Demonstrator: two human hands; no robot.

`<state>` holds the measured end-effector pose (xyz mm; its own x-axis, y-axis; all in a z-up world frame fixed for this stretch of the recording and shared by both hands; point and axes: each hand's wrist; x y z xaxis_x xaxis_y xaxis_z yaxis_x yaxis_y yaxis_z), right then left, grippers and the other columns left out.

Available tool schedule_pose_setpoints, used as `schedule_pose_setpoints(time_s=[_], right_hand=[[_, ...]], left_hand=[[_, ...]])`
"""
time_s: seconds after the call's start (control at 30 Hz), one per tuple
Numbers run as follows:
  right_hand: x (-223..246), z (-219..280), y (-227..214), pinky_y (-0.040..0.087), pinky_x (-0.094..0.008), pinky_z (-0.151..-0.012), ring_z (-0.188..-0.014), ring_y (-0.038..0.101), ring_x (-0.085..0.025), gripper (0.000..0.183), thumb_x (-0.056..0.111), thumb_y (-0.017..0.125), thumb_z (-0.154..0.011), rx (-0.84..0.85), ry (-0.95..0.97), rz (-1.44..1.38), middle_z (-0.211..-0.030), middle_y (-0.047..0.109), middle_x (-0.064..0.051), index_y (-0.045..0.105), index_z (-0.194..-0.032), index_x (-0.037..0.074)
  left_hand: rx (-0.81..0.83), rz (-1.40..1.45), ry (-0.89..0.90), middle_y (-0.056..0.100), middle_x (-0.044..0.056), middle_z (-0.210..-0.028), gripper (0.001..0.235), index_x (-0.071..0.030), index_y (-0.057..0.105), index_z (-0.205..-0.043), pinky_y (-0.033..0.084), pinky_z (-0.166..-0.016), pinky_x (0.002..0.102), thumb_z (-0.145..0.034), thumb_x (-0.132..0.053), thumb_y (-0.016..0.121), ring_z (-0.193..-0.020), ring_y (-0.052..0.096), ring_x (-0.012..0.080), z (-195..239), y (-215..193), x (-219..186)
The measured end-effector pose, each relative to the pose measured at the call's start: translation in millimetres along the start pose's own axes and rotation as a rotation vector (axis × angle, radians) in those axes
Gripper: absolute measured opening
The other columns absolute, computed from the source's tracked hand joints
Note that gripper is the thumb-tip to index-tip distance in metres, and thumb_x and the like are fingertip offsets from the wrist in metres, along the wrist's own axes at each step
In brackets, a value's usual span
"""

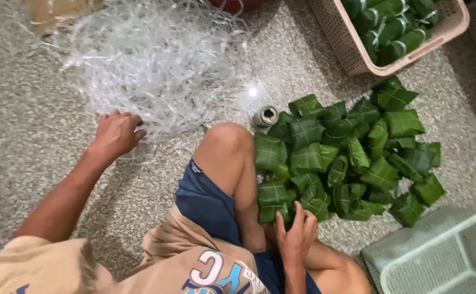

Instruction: The person wraps and secures food items bundled in large green leaves using plastic strips, then cuts the excess strips with scissors.

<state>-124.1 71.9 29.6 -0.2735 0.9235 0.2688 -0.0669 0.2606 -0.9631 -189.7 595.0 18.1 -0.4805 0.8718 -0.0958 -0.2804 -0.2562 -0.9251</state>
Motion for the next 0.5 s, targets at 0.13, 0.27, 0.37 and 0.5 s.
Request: schedule_pose_setpoints(time_s=[0.13, 0.27, 0.37, 0.5], right_hand=[[-2.4, -5.8, -5.3, 0.043, -0.052, -0.099, -0.108, 0.055, -0.036, 0.065, 0.04, 0.075, -0.085, 0.038, 0.041, -0.022, -0.12, 0.054, -0.017, 0.06, -0.138, 0.008], [-4.4, -22.6, -24.0, 0.045, -0.047, -0.099, -0.105, 0.057, -0.032, 0.06, 0.04, 0.076, -0.085, 0.067, 0.012, -0.121, -0.115, 0.057, -0.015, 0.062, -0.131, 0.004], [18.0, -48.7, -61.2, 0.051, -0.041, -0.091, -0.1, 0.062, -0.028, 0.046, 0.029, 0.076, -0.087, 0.045, 0.004, -0.276, -0.11, 0.064, -0.013, 0.066, -0.124, 0.002], [91.7, -94.6, -119.7, 0.054, -0.036, -0.095, -0.107, 0.067, -0.026, 0.037, 0.022, 0.065, -0.094, 0.024, -0.158, -0.694, -0.121, 0.068, -0.015, 0.065, -0.122, -0.002]], left_hand=[[-0.032, -0.118, 0.06, 0.075, 0.01, -0.116, 0.038, -0.015, 0.077, -0.119, 0.045, -0.093, 0.047, -0.091, -0.04, 0.071, -0.108, 0.064, 0.0324, -9.3, 33.0, 3.2], [0.01, -0.023, 0.008, 0.076, 0.005, -0.115, 0.02, -0.017, 0.079, -0.106, 0.044, -0.099, 0.046, -0.1, -0.031, 0.066, -0.101, 0.064, 0.0253, -3.9, 4.4, -3.4], [-0.019, 0.067, 0.097, 0.078, 0.003, -0.117, 0.024, -0.016, 0.077, -0.11, 0.045, -0.106, 0.046, -0.097, -0.033, 0.067, -0.105, 0.068, 0.0231, 28.0, -71.6, -34.8], [-0.093, 0.354, 0.58, 0.079, 0.008, -0.099, 0.018, -0.009, 0.073, -0.106, 0.062, -0.068, 0.037, -0.092, -0.018, 0.067, -0.076, 0.074, 0.0222, 60.5, -173.3, -109.5]])
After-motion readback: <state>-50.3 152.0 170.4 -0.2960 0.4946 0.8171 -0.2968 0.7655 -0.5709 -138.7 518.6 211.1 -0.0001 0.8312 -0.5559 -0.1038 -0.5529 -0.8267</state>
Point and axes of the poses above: each hand's wrist, its own z-axis away from the middle knuckle, its own y-axis out of the palm, x = y × z
